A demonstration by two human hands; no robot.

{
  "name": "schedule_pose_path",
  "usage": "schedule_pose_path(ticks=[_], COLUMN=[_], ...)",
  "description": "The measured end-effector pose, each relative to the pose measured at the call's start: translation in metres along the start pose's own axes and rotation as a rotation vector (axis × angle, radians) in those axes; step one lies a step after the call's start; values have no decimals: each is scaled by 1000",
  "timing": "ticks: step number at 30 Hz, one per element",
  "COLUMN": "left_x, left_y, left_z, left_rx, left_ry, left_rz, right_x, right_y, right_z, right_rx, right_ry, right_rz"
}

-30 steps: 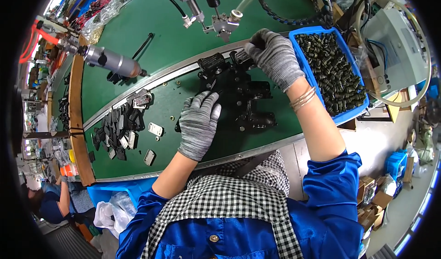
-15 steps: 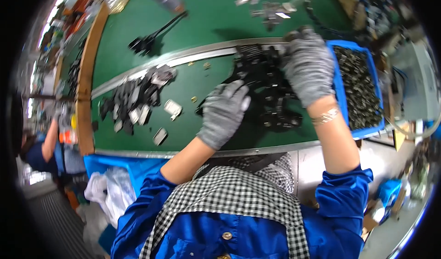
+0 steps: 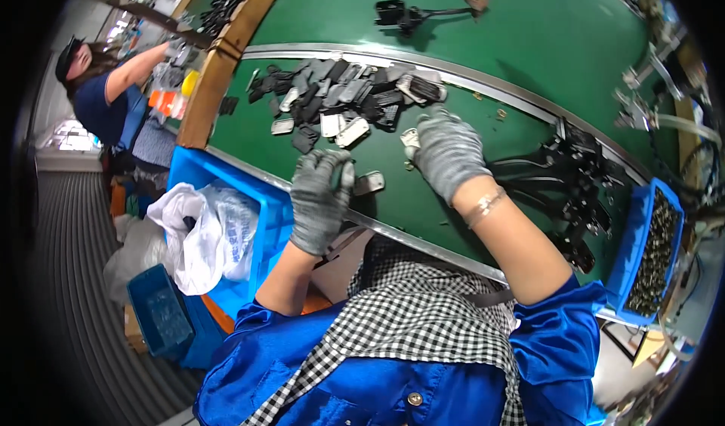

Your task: Assembling mechanical brackets by attaching components with a pneumatic screwdriver at an industrial workbench.

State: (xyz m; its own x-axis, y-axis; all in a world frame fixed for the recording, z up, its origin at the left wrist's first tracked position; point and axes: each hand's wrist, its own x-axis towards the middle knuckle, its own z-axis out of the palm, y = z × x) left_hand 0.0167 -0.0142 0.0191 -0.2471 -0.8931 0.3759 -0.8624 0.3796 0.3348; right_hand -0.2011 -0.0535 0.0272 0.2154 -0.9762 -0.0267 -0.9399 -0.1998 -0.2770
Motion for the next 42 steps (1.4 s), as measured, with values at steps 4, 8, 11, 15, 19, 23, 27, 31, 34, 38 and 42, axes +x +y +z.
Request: schedule_pose_path(ticks=[4, 8, 11, 15, 19, 23, 27, 31, 34, 38, 42], left_x=[12, 31, 35, 50, 54, 23, 29, 36, 39, 43, 43], left_y=[-59, -84, -102, -110, -112, -112, -36, 30, 50, 58, 60], left_z=[-12, -26, -19, -12, -32, -10, -21, -14, 0, 9, 8], left_rx=[189, 232, 168, 129, 64, -177, -1060, -820, -773, -729, -756], left_ry=[27, -101, -255, -285, -242, 61, -105, 99, 90, 82, 25], left_rz=[-195, -350, -330, -365, -422, -191, -554, 96, 142, 142, 110], right_x=[-5, -4, -2, 5, -4, -18, -27, -31, -33, -41, -44], right_y=[2, 9, 8, 2, -9, -5, -8, -9, 3, 11, 10], right_z=[9, 2, 1, -9, -17, 0, -11, -20, -17, -21, -28], right_rx=[142, 244, 401, 503, 564, 715, 985, 1508, 1833, 2035, 2133], right_ry=[93, 14, 111, 159, 382, 364, 166, -199, -207, -170, -125], right_rz=[89, 150, 238, 174, -174, -204, -53, 184, 224, 291, 530])
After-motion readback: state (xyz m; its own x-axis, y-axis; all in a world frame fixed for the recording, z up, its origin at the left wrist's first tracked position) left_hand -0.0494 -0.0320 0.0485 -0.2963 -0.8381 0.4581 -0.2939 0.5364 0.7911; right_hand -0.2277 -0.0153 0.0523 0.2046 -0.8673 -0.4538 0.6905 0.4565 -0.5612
